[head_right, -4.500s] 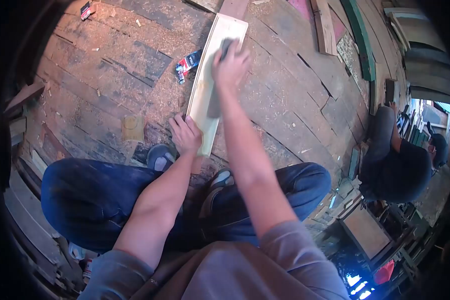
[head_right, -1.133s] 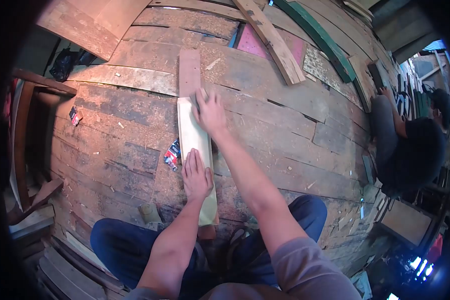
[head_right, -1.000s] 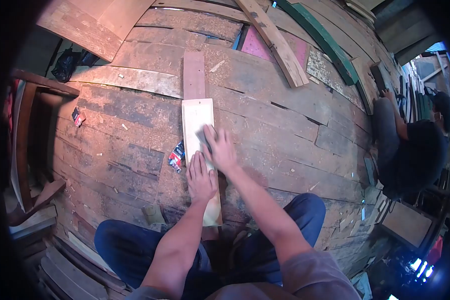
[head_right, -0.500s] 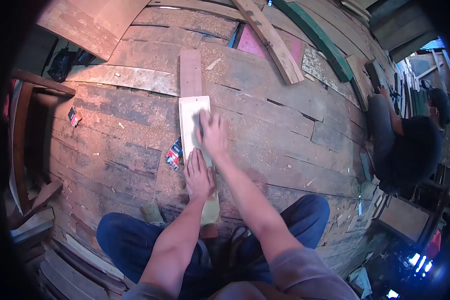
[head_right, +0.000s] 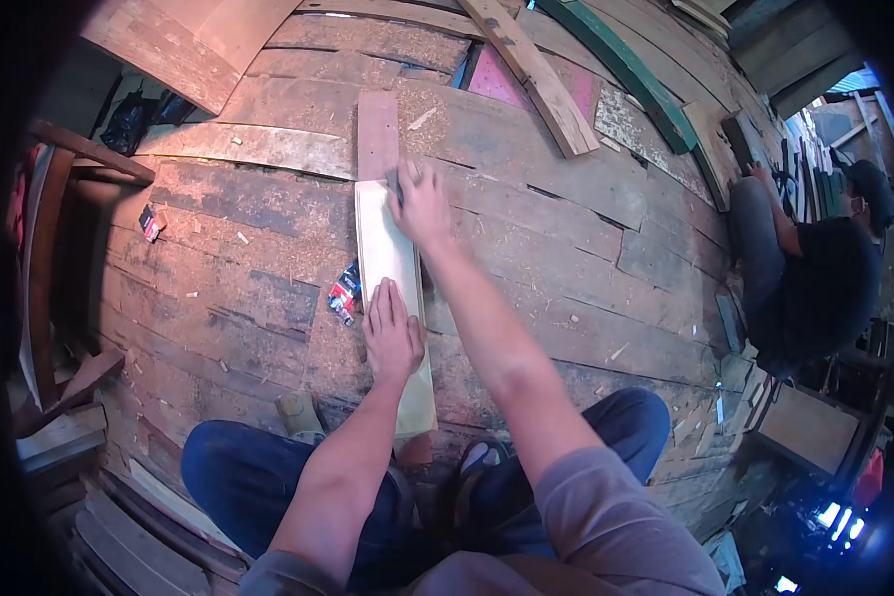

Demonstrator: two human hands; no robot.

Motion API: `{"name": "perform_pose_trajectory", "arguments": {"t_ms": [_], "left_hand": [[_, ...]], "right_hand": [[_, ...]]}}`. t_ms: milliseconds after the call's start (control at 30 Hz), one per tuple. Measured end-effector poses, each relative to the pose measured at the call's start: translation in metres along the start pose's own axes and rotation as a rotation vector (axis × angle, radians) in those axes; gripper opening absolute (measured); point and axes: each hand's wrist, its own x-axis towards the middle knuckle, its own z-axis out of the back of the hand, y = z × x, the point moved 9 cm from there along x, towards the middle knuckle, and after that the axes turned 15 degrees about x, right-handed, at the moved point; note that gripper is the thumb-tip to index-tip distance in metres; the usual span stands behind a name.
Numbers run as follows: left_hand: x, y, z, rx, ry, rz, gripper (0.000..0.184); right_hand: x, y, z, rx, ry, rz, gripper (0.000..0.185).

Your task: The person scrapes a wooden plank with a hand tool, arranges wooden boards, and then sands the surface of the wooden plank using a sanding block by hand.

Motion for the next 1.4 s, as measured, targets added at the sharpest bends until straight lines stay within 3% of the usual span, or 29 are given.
{"name": "perform_pose_trajectory", "arguments": {"t_ms": [67, 133, 333, 500, 633, 733, 967, 1067, 1233, 1333, 1400], "left_hand": [[0.003, 0.0, 0.001, -0.019, -0.023, 0.01, 0.072], [0.001, 0.0, 0.002, -0.02, -0.014, 0.023, 0.073], [0.001, 0.001, -0.002, 0.01, 0.001, 0.015, 0.072], [0.0, 0.0, -0.006, 0.027, 0.026, 0.013, 0.072], [0.004, 0.003, 0.003, 0.013, 0.01, 0.032, 0.073], [0.001, 0.0, 0.001, 0.004, 0.024, 0.018, 0.074], [0.002, 0.002, -0.009, 0.049, 0.037, 0.018, 0.071], [0.002, 0.001, -0.005, 0.058, 0.047, 0.014, 0.071], [0.001, 0.001, -0.004, 0.021, 0.015, 0.022, 0.071], [0.002, 0.001, -0.009, 0.064, 0.083, 0.01, 0.071], [0.001, 0.001, -0.008, 0.044, 0.072, 0.011, 0.072]], "right_hand": [[-0.056, 0.007, 0.01, -0.008, -0.06, 0.033, 0.065], [-0.1, 0.01, 0.01, 0.031, 0.055, -0.102, 0.068], [-0.032, -0.001, 0.006, -0.048, -0.097, -0.058, 0.063], [0.015, -0.011, 0.006, -0.053, -0.069, 0.006, 0.06], [-0.083, 0.013, 0.01, -0.022, 0.038, 0.028, 0.065], [-0.123, 0.009, 0.016, 0.036, 0.089, -0.2, 0.064], [0.009, -0.015, -0.004, -0.091, -0.125, -0.005, 0.059], [0.026, -0.021, -0.002, -0.032, 0.054, -0.033, 0.059], [-0.059, 0.021, -0.003, -0.069, 0.056, 0.056, 0.06], [-0.096, 0.028, -0.006, -0.065, 0.161, -0.141, 0.063], [-0.078, 0.03, -0.004, -0.125, 0.074, -0.078, 0.06]]}}
